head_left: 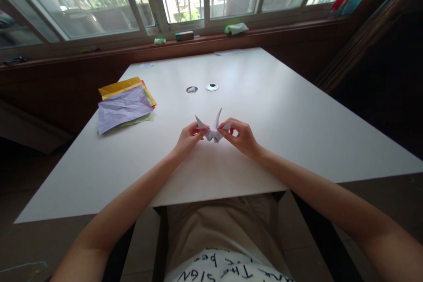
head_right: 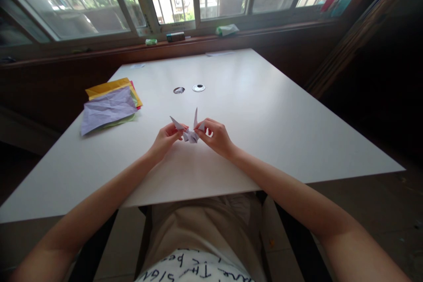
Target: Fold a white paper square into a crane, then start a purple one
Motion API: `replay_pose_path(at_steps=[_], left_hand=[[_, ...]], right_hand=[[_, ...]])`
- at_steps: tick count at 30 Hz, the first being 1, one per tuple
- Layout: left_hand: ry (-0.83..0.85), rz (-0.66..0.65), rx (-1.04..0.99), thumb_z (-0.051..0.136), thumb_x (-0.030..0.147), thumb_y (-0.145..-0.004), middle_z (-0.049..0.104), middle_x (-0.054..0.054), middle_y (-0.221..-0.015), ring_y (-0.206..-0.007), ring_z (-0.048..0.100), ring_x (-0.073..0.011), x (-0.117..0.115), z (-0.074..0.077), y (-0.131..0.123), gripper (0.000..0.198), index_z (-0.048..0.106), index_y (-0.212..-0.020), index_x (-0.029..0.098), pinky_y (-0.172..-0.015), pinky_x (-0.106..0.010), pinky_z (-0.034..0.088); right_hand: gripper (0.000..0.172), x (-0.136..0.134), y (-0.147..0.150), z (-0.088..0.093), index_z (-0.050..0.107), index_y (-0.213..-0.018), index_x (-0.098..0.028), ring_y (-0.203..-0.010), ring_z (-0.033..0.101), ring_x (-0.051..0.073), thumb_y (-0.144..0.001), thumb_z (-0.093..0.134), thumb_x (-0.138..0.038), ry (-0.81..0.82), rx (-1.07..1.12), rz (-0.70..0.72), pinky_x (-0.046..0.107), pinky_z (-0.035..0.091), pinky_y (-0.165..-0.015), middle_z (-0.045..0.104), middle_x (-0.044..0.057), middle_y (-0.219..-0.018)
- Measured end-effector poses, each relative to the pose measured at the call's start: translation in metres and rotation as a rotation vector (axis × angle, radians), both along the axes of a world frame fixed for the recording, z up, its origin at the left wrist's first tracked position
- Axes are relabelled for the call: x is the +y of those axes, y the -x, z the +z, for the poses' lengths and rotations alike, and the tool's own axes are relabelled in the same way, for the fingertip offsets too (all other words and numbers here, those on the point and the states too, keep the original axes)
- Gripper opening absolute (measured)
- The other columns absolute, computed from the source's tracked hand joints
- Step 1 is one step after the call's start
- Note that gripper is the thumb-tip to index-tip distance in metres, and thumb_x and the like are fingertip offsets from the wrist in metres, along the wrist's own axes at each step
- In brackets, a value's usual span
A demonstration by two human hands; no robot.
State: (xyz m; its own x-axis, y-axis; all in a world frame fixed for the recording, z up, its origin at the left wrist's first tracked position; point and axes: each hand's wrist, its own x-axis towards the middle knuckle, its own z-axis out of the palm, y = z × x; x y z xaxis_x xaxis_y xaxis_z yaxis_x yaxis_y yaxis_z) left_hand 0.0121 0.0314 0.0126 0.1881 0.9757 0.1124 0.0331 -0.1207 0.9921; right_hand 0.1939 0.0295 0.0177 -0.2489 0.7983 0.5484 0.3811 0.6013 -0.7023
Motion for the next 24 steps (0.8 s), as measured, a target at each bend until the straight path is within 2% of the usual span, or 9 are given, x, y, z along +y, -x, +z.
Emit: replay_pose_path(at_steps=[8, 11, 14, 17, 19, 24], left_hand=[[-0.041, 0.012, -0.011, 0.064, 0.036, -0.07, 0.063, -0.003, -0.082, -0.065, 0.053, -0.0104, -0.002, 0.004, 0.0, 0.022, 0.065, -0.081, 0.018, -0.052, -0.02, 0.038], [-0.077, 0.024, -0.021, 0.064, 0.035, -0.071, 0.06, -0.001, -0.071, -0.059, 0.05, -0.0091, -0.001, 0.003, 0.001, 0.019, 0.064, -0.079, 0.018, -0.05, -0.02, 0.037], [-0.1, 0.096, -0.023, 0.065, 0.034, -0.07, 0.056, 0.001, -0.06, -0.052, 0.048, -0.0085, 0.0, 0.001, 0.001, 0.018, 0.063, -0.076, 0.018, -0.047, -0.021, 0.036], [-0.119, 0.124, -0.04, 0.066, 0.035, -0.069, 0.06, -0.001, -0.072, -0.055, 0.05, -0.0082, -0.001, 0.002, 0.001, 0.019, 0.063, -0.076, 0.017, -0.047, -0.021, 0.038], [-0.128, 0.086, -0.057, 0.064, 0.037, -0.07, 0.062, -0.003, -0.081, -0.057, 0.051, -0.0084, -0.003, 0.004, 0.0, 0.021, 0.064, -0.079, 0.017, -0.049, -0.021, 0.04], [-0.178, -0.021, -0.049, 0.056, 0.035, -0.078, 0.059, -0.003, -0.079, -0.062, 0.053, -0.0101, -0.008, 0.007, 0.0, 0.021, 0.065, -0.088, 0.019, -0.053, -0.022, 0.042]], right_hand=[[0.009, 0.008, -0.002, -0.004, 0.059, -0.082, -0.019, -0.065, 0.056, 0.011, -0.076, 0.055, -0.024, 0.055, 0.108, -0.158, 0.026, 0.046, -0.059, 0.063, 0.0, -0.075], [0.01, 0.009, -0.002, -0.004, 0.058, -0.085, -0.018, -0.068, 0.058, 0.012, -0.077, 0.054, -0.024, 0.096, 0.13, -0.165, 0.027, 0.047, -0.061, 0.063, 0.001, -0.078], [0.016, 0.009, -0.002, -0.003, 0.056, -0.092, -0.019, -0.074, 0.059, 0.014, -0.078, 0.053, -0.027, 0.097, 0.147, -0.185, 0.028, 0.048, -0.062, 0.062, 0.003, -0.085], [0.019, 0.007, -0.003, -0.003, 0.053, -0.097, -0.021, -0.08, 0.057, 0.015, -0.08, 0.051, -0.029, 0.027, 0.165, -0.22, 0.03, 0.049, -0.066, 0.059, 0.005, -0.094], [0.019, 0.004, -0.004, -0.002, 0.051, -0.099, -0.023, -0.083, 0.057, 0.015, -0.081, 0.051, -0.03, -0.048, 0.162, -0.22, 0.033, 0.049, -0.071, 0.056, 0.005, -0.1], [0.026, -0.004, -0.005, 0.004, 0.051, -0.104, -0.026, -0.106, 0.049, 0.023, -0.079, 0.055, -0.03, -0.24, 0.036, -0.168, 0.043, 0.044, -0.086, 0.051, 0.008, -0.112]])
